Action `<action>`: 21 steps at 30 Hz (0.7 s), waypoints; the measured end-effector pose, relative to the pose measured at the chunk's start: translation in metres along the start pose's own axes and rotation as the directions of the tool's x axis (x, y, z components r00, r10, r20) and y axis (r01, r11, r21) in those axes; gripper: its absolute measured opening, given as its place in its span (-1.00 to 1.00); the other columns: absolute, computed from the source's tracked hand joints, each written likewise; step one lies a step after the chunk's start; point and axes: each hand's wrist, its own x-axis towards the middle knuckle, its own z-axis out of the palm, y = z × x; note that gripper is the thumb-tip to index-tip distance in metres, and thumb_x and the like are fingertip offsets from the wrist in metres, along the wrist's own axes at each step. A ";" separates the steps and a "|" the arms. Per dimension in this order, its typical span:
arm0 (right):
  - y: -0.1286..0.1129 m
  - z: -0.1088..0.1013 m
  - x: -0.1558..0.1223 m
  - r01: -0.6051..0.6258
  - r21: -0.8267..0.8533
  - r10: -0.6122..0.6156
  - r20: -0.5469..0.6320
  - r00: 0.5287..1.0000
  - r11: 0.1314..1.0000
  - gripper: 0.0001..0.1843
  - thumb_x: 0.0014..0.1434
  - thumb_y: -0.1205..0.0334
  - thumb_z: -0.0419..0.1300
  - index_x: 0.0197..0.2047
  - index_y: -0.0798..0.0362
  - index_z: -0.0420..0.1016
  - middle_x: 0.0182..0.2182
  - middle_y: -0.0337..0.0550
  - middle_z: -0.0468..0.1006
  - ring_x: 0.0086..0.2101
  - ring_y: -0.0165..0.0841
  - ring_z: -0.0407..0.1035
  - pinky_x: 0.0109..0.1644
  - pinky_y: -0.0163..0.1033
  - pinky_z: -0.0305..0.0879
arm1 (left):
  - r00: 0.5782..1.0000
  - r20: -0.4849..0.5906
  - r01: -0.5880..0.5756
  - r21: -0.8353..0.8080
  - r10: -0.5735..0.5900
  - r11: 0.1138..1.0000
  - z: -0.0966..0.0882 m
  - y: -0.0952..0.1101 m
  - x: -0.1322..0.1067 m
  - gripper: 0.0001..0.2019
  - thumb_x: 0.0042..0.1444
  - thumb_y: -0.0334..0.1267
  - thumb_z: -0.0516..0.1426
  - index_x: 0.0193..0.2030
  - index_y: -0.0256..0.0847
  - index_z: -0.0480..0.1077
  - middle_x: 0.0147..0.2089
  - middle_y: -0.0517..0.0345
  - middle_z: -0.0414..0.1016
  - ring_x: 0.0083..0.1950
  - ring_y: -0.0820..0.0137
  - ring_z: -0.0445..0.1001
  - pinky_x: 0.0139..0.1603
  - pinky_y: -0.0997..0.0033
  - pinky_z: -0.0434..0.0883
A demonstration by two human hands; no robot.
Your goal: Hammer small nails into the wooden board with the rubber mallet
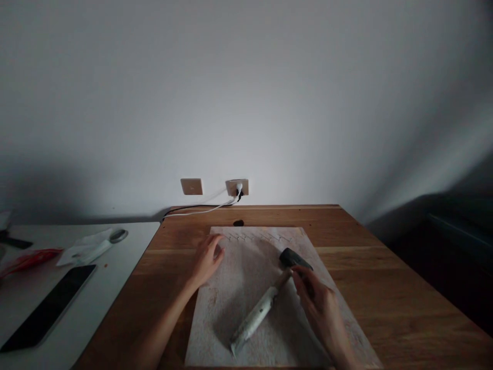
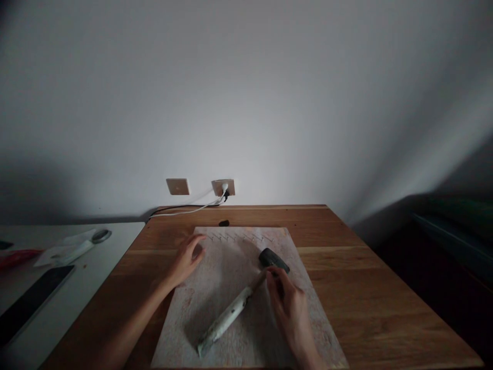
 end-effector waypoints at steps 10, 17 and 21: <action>0.079 -0.036 -0.020 0.173 -0.442 -0.216 -0.050 0.975 0.880 -0.61 0.43 -0.04 0.00 -0.09 -0.07 0.62 -0.13 0.06 0.61 -0.18 -0.07 0.54 -0.11 0.03 0.50 | 0.993 -0.100 0.074 0.159 -0.058 0.985 -0.018 0.027 -0.072 -0.72 0.38 -0.14 0.08 0.14 -0.07 0.45 0.35 -0.03 0.44 0.36 0.12 0.43 0.36 0.00 0.41; 0.091 -0.049 -0.037 0.232 -0.583 -0.258 0.040 0.965 0.778 -0.63 0.43 0.09 -0.01 0.06 -0.10 0.59 0.03 0.00 0.66 -0.04 -0.08 0.58 -0.06 0.00 0.48 | 0.970 -0.101 0.242 0.272 -0.222 0.932 -0.034 0.031 -0.092 -0.60 0.32 0.03 0.09 0.15 -0.09 0.52 0.00 -0.02 0.69 0.04 0.03 0.64 0.14 -0.05 0.52; 0.098 -0.062 -0.036 0.255 -0.642 -0.297 0.044 0.954 0.723 -0.62 0.41 0.16 -0.03 0.06 -0.05 0.58 0.05 0.01 0.68 -0.01 -0.10 0.60 0.02 0.01 0.47 | 0.948 -0.027 0.315 0.221 -0.317 0.923 -0.030 0.048 -0.078 -0.57 0.32 0.04 0.05 0.17 -0.08 0.52 -0.08 0.01 0.69 -0.07 0.11 0.68 -0.06 0.15 0.59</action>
